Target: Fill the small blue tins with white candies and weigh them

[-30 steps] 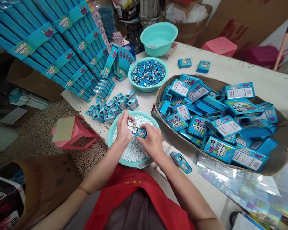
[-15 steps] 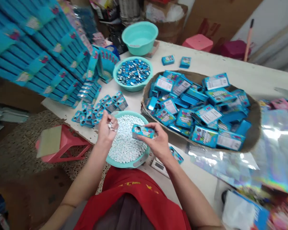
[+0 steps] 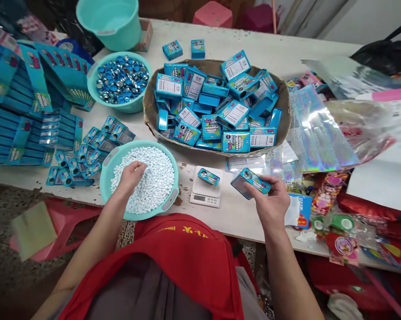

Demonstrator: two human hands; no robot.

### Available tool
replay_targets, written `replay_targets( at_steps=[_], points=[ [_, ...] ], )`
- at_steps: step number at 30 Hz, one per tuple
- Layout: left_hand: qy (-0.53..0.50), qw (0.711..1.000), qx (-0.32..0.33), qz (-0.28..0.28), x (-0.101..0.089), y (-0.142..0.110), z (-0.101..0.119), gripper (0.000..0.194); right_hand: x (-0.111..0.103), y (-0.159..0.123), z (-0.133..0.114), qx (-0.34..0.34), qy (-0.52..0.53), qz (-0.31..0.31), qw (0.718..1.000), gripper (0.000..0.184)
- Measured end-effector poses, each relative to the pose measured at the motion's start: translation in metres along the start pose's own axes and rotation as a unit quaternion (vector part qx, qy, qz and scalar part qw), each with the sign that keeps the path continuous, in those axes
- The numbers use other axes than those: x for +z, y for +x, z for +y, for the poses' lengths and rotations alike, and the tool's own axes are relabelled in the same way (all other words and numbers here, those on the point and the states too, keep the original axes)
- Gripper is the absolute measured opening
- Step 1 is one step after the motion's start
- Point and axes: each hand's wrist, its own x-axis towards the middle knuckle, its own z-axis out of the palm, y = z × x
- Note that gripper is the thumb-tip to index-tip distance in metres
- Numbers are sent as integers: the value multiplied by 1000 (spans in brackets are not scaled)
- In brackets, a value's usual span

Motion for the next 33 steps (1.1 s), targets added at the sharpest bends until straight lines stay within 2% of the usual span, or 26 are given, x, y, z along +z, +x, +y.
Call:
replay_targets(
  at_steps=[1, 3, 5, 9, 10, 12, 14, 16, 18, 21, 24, 26, 29, 31, 33],
  points=[
    [78, 997, 28, 6, -1, 0, 0, 13, 0, -2, 9, 13, 6, 4, 1000, 50],
    [229, 969, 88, 13, -4, 0, 1, 11, 3, -6, 29, 19, 6, 10, 1000, 52],
    [306, 941, 140, 20, -5, -3, 3, 14, 8, -11, 51, 21, -1, 19, 1000, 53],
    [304, 923, 231, 47, 2, -13, 9, 21, 10, -22, 88, 38, -41, 28, 998, 51],
    [290, 924, 245, 50, 5, -15, 11, 20, 9, -24, 90, 24, -68, 25, 997, 51],
    [259, 929, 260, 53, 13, -19, 15, 18, 9, -27, 87, -51, -134, 24, 989, 53],
    [216, 941, 253, 60, 20, -22, 20, 15, 17, -29, 73, -151, -172, 4, 974, 61],
    [148, 961, 224, 71, 25, -27, 26, 12, 35, -32, 56, -210, -148, -48, 965, 66],
    [53, 980, 180, 72, 26, -32, 33, 8, 58, -38, 40, -209, -94, -117, 966, 59],
    [-88, 989, 107, 49, 28, -40, 37, 4, 91, -39, 23, -139, -11, -191, 972, 31],
    [-185, 982, 38, 20, 36, -39, 35, 15, 109, -27, -1, -135, 31, -170, 976, 25],
    [-274, 961, -20, -6, 39, -39, 40, 25, 112, -22, -29, -170, 40, -182, 968, 23],
    [-435, 895, -95, -45, 38, -44, 58, 38, 117, -27, -80, -263, 41, -231, 936, 20],
    [-520, 843, -125, -62, 34, -45, 70, 41, 131, -34, -105, -346, 20, -254, 903, 23],
    [-572, 806, -148, -41, 32, -41, 77, 32, 151, -40, -116, -410, -21, -265, 872, 21]
  ],
)
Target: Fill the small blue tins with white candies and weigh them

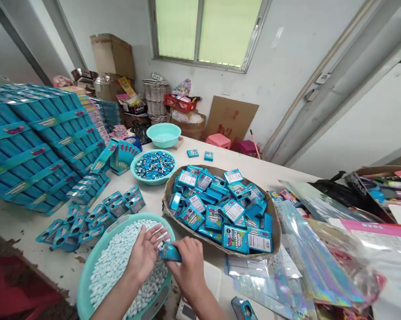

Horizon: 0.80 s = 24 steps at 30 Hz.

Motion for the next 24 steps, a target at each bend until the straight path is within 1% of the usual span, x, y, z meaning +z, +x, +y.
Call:
replay_targets(
  at_steps=[2, 4, 7, 10, 13, 16, 19, 21, 22, 23, 24],
  points=[
    [-47, 997, 10, 52, 0, 6, 3, 21, 16, 7, 0, -22, -36, -28, 999, 18],
    [-81, 992, 16, 97, -6, 13, 4, 21, 24, 9, 1, -19, -43, -47, 998, 19],
    [-98, 989, -7, 110, -20, 17, 3, 20, 22, 6, 1, 7, -18, -54, 998, 21],
    [-95, 990, -25, 100, -29, 16, 2, 18, 15, 5, -2, 20, 12, -46, 999, 27],
    [-91, 993, -11, 74, -30, 13, 0, 20, 14, 4, -4, 4, -14, -64, 998, 29],
    [-90, 992, -5, 86, -28, 12, -4, 16, 18, 4, -1, -1, -55, -87, 995, 32],
    [-80, 993, -13, 87, -29, 13, -6, 12, 21, 5, 5, 12, -36, -82, 996, 33],
    [-48, 995, -16, 90, -32, 12, -6, 11, 18, 3, 9, 43, 19, -74, 996, 33],
    [-16, 996, -12, 89, -35, 12, -4, 12, 14, 0, 11, 69, 51, -66, 994, 34],
    [33, 996, 5, 80, -39, 11, -2, 14, 10, -4, 14, 101, 84, -56, 990, 35],
    [102, 992, 37, 64, -43, 11, 1, 16, 3, -10, 19, 136, 114, -46, 983, 37]
  ],
)
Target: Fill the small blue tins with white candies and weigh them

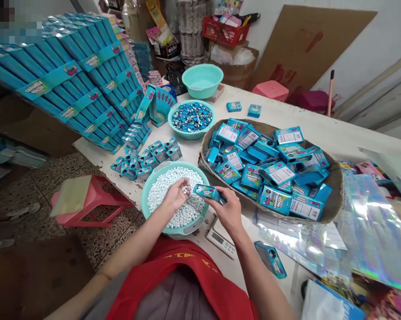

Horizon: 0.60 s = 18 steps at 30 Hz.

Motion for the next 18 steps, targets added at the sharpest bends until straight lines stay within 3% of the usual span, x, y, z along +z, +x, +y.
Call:
replay_targets(
  at_steps=[2, 4, 6, 8, 13, 18],
  points=[
    [176, 977, 118, -13, -13, 2, 6, 17, -16, -15, 13, 67, 59, 21, 996, 41],
    [345, 909, 235, 10, -28, 8, 11, 25, -31, -34, 31, 125, 100, 37, 986, 44],
    [438, 854, 279, 29, -42, 17, 15, 33, -42, -55, 53, 168, 121, 52, 977, 46],
    [473, 836, 275, 27, -51, 24, 15, 34, -45, -75, 77, 198, 130, 70, 969, 47],
    [457, 853, 251, 28, -57, 27, 16, 33, -36, -108, 113, 229, 114, 107, 961, 51],
    [272, 925, 237, 120, -55, 26, 45, 49, -47, -123, 104, 230, 87, 133, 960, 68]
  ],
)
